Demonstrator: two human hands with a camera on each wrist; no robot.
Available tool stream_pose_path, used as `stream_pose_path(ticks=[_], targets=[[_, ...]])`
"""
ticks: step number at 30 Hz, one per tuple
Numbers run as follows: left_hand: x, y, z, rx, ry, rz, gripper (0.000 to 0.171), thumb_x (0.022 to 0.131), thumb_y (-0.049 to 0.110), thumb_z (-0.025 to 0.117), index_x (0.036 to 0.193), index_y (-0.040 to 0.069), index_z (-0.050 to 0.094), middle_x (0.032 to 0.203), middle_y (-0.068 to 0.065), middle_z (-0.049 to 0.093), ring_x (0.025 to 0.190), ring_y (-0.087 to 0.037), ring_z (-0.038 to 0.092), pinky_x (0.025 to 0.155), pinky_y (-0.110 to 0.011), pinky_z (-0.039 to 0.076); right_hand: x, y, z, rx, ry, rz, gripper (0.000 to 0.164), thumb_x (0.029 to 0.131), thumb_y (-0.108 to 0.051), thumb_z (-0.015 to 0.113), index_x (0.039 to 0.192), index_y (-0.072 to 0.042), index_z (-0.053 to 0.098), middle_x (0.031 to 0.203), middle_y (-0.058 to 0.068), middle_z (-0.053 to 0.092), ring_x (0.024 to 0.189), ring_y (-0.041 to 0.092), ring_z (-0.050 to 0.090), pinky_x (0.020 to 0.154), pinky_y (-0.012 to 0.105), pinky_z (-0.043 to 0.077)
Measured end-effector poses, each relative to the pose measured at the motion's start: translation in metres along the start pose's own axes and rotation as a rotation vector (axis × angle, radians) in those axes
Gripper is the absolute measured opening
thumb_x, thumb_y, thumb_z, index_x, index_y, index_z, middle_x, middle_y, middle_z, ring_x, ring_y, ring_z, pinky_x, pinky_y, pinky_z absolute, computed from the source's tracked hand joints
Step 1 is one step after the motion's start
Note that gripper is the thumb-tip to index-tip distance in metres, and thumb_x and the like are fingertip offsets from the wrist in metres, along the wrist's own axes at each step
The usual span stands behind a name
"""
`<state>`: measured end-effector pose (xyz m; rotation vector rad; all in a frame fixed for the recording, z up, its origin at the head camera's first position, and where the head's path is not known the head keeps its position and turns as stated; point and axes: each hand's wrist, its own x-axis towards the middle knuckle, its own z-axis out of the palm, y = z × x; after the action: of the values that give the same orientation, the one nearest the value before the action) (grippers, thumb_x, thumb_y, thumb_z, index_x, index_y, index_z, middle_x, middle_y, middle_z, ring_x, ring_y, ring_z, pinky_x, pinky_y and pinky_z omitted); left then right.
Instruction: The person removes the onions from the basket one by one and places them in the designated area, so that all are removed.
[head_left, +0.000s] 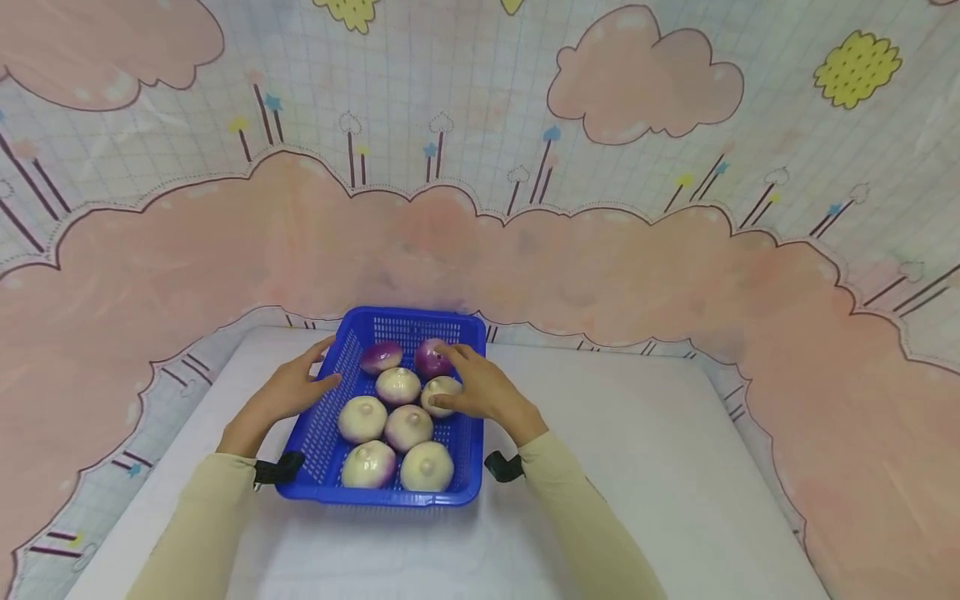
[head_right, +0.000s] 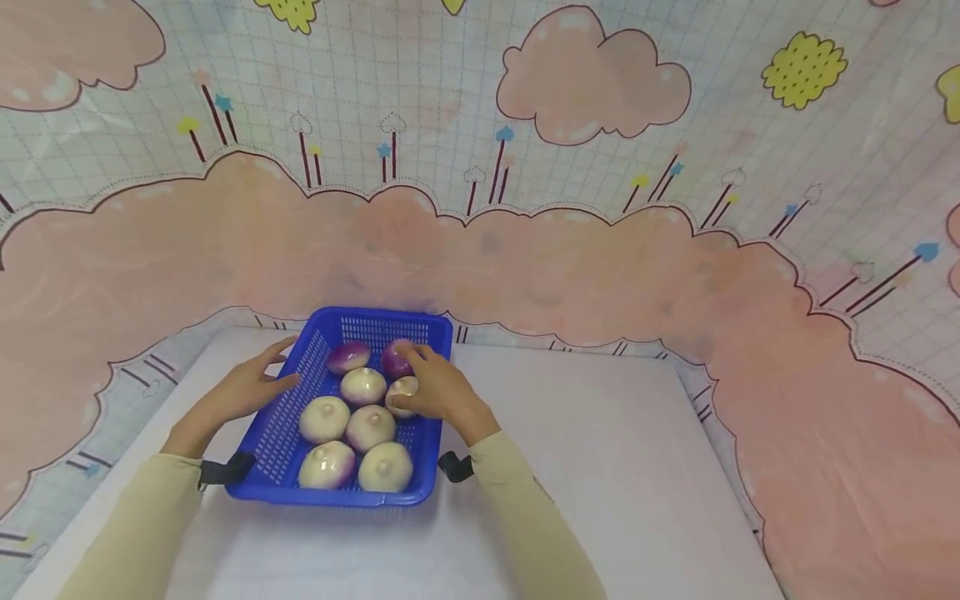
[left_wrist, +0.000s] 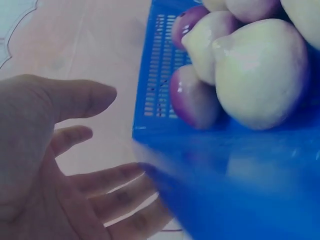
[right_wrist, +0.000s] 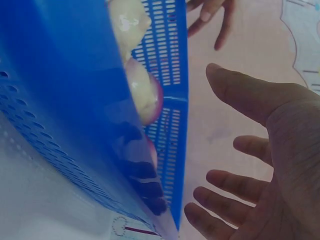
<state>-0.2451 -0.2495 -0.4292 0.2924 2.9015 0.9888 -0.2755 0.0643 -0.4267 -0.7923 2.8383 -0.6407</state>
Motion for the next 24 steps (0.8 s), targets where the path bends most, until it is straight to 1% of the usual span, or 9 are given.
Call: stream_pose_path(ticks=[3,6,8,14,17,19,22,24], targets=[[-0.003,-0.005,-0.004,-0.066,-0.05,-0.036,0.072,0.098,0.024,0.057,0.155,0.002,0.019,0.14,-0.044,0.04,0.106,-0.051,0.064,0.076,-0.051,0.06,0.002,0.001,0.001,0.002,-0.018,0.002,0.081,0.086,-0.046,0.072,0.153,-0.025,0.033,0.156,0.011,0.038,0.137,0.035,0.047,0.111,0.051,0.042],[-0.004,-0.01,-0.007,-0.128,-0.085,-0.058,0.072,0.098,0.018,0.057,0.155,0.002,0.017,0.139,-0.044,0.04,0.103,-0.048,0.065,0.068,-0.043,0.062,0.005,0.001,0.002,-0.006,-0.032,0.004,0.078,0.085,-0.045,0.073,0.151,-0.024,0.038,0.156,0.011,0.038,0.14,0.033,0.044,0.113,0.051,0.04],[-0.006,-0.013,-0.009,-0.158,-0.106,-0.072,0.073,0.097,0.014,0.057,0.155,0.001,0.016,0.139,-0.044,0.04,0.102,-0.047,0.066,0.065,-0.04,0.062,0.007,0.001,0.002,-0.024,-0.041,0.008,0.077,0.085,-0.045,0.073,0.151,-0.024,0.039,0.156,0.01,0.038,0.141,0.032,0.042,0.114,0.05,0.039],[-0.01,-0.022,-0.011,-0.234,-0.167,-0.12,0.077,0.095,0.011,0.059,0.156,0.002,0.013,0.142,-0.041,0.037,0.106,-0.045,0.065,0.068,-0.04,0.062,0.012,-0.001,0.001,-0.063,-0.077,0.007,0.078,0.085,-0.042,0.075,0.151,-0.019,0.04,0.157,0.011,0.037,0.143,0.031,0.04,0.116,0.047,0.037],[-0.011,-0.027,-0.01,-0.267,-0.187,-0.151,0.078,0.095,0.013,0.061,0.157,0.004,0.014,0.144,-0.039,0.037,0.105,-0.04,0.066,0.071,-0.04,0.062,0.014,-0.001,0.0,-0.067,-0.097,0.005,0.079,0.084,-0.042,0.075,0.151,-0.018,0.04,0.159,0.01,0.035,0.144,0.03,0.038,0.117,0.046,0.036],[-0.011,-0.03,-0.009,-0.284,-0.2,-0.169,0.079,0.094,0.015,0.062,0.157,0.003,0.014,0.145,-0.038,0.035,0.103,-0.035,0.067,0.073,-0.04,0.062,0.015,-0.001,0.001,-0.065,-0.11,0.004,0.079,0.084,-0.042,0.076,0.151,-0.018,0.04,0.159,0.01,0.034,0.145,0.03,0.037,0.117,0.046,0.035],[-0.011,-0.035,-0.006,-0.335,-0.217,-0.196,0.08,0.094,0.019,0.063,0.156,0.003,0.016,0.149,-0.036,0.033,0.103,-0.03,0.067,0.077,-0.041,0.062,0.017,0.0,0.003,-0.06,-0.13,0.002,0.08,0.084,-0.041,0.076,0.152,-0.02,0.039,0.16,0.009,0.033,0.145,0.031,0.037,0.118,0.048,0.035],[-0.012,-0.038,-0.005,-0.376,-0.226,-0.203,0.081,0.094,0.021,0.064,0.157,0.004,0.016,0.15,-0.035,0.03,0.103,-0.029,0.067,0.08,-0.042,0.061,0.018,0.0,0.005,-0.064,-0.145,-0.003,0.08,0.084,-0.042,0.076,0.152,-0.022,0.039,0.16,0.008,0.034,0.144,0.031,0.038,0.117,0.048,0.035]])
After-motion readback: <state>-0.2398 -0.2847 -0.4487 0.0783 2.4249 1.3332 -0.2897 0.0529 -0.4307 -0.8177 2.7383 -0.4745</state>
